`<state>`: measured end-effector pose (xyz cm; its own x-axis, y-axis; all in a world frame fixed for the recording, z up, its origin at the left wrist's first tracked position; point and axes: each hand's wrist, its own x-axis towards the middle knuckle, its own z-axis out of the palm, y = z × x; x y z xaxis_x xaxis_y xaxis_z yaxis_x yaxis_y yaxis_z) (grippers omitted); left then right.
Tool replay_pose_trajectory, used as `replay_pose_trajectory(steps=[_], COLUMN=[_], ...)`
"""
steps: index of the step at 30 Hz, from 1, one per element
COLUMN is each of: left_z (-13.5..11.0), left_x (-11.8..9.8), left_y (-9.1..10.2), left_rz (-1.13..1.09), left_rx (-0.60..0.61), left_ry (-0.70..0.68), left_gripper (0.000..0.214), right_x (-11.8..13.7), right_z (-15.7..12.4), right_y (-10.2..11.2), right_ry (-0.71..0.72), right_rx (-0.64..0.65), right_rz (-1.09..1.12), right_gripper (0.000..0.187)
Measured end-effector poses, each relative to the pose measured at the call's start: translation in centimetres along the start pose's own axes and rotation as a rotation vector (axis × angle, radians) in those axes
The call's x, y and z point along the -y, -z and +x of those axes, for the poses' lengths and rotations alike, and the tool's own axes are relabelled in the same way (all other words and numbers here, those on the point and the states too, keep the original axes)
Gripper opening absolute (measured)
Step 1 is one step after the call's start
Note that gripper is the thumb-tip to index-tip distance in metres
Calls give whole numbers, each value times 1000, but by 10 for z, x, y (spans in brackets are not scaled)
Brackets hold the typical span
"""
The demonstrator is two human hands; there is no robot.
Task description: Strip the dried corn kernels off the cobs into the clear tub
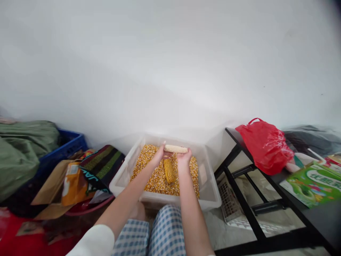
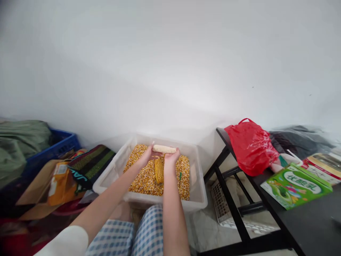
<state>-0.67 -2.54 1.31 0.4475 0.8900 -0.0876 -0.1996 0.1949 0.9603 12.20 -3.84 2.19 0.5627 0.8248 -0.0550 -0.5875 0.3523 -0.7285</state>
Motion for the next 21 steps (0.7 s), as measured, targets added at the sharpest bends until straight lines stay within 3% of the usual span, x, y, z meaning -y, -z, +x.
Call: replay_pose_trajectory(steps=[3, 6, 11, 14, 16, 18, 21], left_z=[-17, -33, -56, -74, -97, -135, -220], left_x=[-1, -3, -6, -16, -29, -46, -66], left_y=[7, 12, 10, 20, 42, 77, 147], left_rz=[-194, -194, 12, 54, 94, 250, 591], left_rx=[145, 191, 41, -34, -110, -275, -694], left_ry=[88, 86, 45, -17, -90, -262, -382], left_gripper=[68, 60, 53, 44, 42, 44, 49], right_x=[1, 4, 13, 20, 26, 32, 42], right_z=[-18, -40, -66, -77, -84, -91, -100], right_y=[-1, 3, 13, 21, 30, 45, 72], right_ry=[-80, -163, -303, -394, -439, -435, -381], right_rx=[-16, 5, 49, 117, 175, 223, 273], right_rz=[2, -39, -180, -292, -370, -424, -492], right_gripper=[22, 23, 28, 31, 33, 31, 37])
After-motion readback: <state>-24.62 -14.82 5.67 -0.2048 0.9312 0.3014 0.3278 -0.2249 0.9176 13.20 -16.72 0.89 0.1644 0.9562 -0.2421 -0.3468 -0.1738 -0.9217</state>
